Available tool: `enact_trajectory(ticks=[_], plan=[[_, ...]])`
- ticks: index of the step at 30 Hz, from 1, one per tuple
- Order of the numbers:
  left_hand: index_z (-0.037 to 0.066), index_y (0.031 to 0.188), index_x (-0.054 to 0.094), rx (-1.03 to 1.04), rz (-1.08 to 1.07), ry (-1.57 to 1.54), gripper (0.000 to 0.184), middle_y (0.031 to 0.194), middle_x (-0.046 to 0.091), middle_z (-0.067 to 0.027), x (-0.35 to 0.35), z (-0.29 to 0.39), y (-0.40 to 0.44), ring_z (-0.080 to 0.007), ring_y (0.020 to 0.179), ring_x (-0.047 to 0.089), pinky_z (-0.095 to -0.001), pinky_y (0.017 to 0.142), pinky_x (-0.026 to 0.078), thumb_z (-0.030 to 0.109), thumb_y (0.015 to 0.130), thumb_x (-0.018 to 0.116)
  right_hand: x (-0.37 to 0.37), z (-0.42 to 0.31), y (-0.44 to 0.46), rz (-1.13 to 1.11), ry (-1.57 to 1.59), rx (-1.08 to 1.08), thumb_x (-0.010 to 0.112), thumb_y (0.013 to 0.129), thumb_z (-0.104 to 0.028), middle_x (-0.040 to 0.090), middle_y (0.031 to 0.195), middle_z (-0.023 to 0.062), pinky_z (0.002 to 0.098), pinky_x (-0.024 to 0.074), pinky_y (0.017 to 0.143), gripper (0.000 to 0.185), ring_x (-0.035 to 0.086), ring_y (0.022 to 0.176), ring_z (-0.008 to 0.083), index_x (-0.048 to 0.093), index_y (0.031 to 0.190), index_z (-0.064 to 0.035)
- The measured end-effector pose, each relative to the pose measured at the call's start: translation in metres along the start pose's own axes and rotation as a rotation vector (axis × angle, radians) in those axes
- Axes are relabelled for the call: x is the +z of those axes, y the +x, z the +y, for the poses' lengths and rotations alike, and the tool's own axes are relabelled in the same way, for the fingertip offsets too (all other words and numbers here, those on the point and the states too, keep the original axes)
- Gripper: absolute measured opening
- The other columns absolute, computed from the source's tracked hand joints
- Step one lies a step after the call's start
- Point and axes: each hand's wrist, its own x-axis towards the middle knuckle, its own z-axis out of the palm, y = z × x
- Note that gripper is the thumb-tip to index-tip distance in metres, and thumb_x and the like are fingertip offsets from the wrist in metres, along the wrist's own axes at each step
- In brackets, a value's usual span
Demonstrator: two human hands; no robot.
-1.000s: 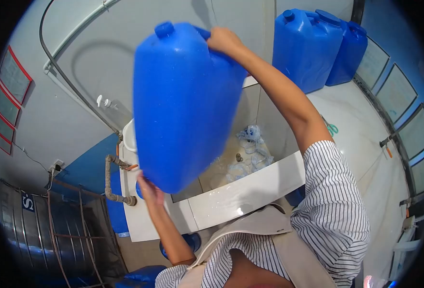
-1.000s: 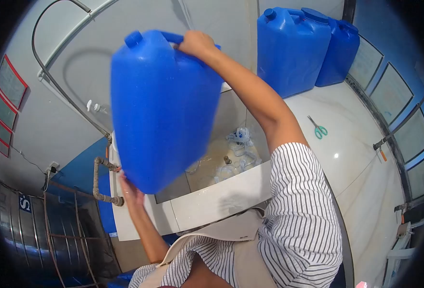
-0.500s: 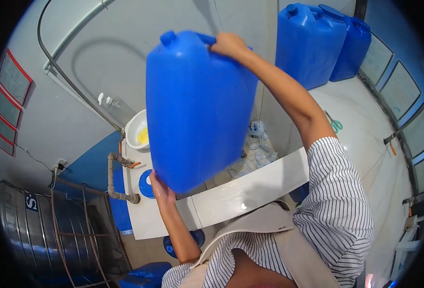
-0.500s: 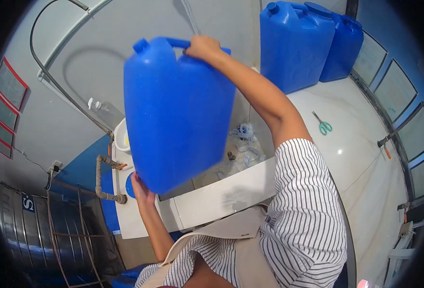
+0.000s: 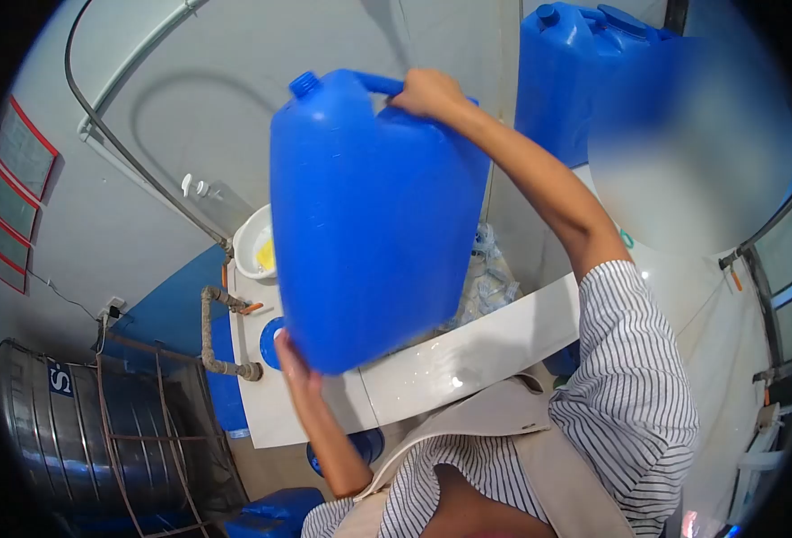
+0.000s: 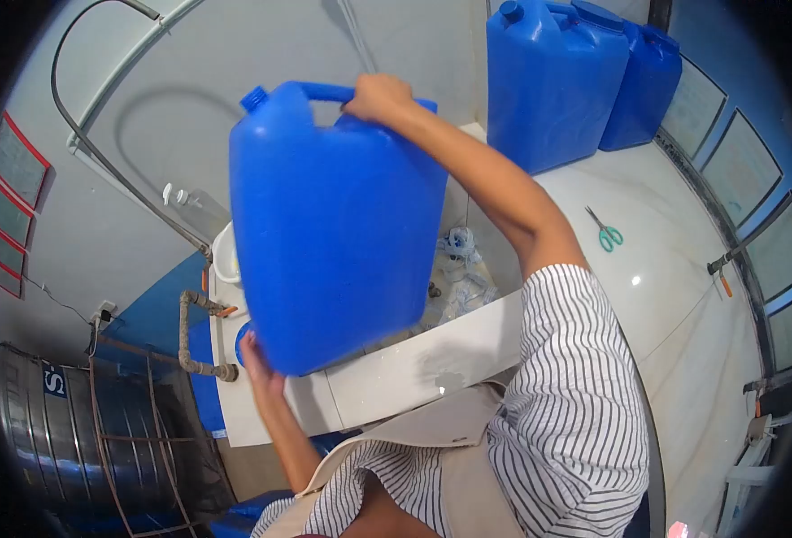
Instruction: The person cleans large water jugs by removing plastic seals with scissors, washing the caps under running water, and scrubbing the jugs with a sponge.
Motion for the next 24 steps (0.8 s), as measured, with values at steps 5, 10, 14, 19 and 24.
enact_trajectory(ticks=[5,10,14,19,24], plan=[[0.007,0.112,0.054,0.209,0.047,0.09,0.045,0.11,0.057,-0.0087,0.038,0.104,-0.05,-0.0208,0.099,0.057,-0.0369,0.086,0.048,0.045,0.091,0.044,-0.036,-0.033,-0.003,0.017,0.184,0.044,0.067,0.07,-0.045,0.067,0.089,0.0194,0.0424,0.0499,0.077,0.046,0.064,0.088,0.035,0.069,0.09,-0.0036],[0.006,0.12,0.048,0.181,0.025,0.031,0.049,0.115,0.053,-0.0074,0.036,0.028,0.002,-0.0209,0.107,0.052,-0.0348,0.086,0.046,0.046,0.092,0.04,-0.01,-0.004,0.03,0.014,0.113,0.037,0.067,0.069,-0.047,0.067,0.093,0.0162,0.0422,0.0495,0.079,0.049,0.064,0.09,0.0339,0.069,0.093,-0.0047],[0.004,0.128,0.044,0.106,0.02,-0.018,0.059,0.122,0.053,-0.0101,0.024,0.039,0.0,-0.0231,0.112,0.051,-0.0359,0.092,0.042,0.05,0.091,0.037,0.082,0.074,0.029,-0.11,0.355,-0.157,0.065,0.074,-0.035,0.066,0.09,0.0182,0.0385,0.0498,0.075,0.041,0.064,0.085,0.0292,0.065,0.096,-0.0014],[0.004,0.131,0.042,0.481,-0.018,0.314,0.065,0.125,0.053,-0.0137,0.114,0.134,-0.033,-0.0226,0.111,0.054,-0.0343,0.098,0.038,0.055,0.091,0.032,0.164,0.179,-0.035,-0.144,1.221,0.141,0.039,0.094,-0.023,0.057,0.117,0.0172,0.0367,0.046,0.087,0.04,0.056,0.101,0.0242,0.048,0.122,0.0033],[0.004,0.135,0.037,0.678,-0.585,0.497,0.061,0.125,0.053,-0.0164,0.22,0.167,-0.045,-0.027,0.117,0.049,-0.0376,0.103,0.034,0.049,0.095,0.031,0.213,0.189,-0.131,-0.128,1.781,0.152,0.039,0.095,-0.027,0.053,0.122,0.0157,0.0373,0.042,0.092,0.042,0.052,0.107,0.0248,0.045,0.126,0.0009]])
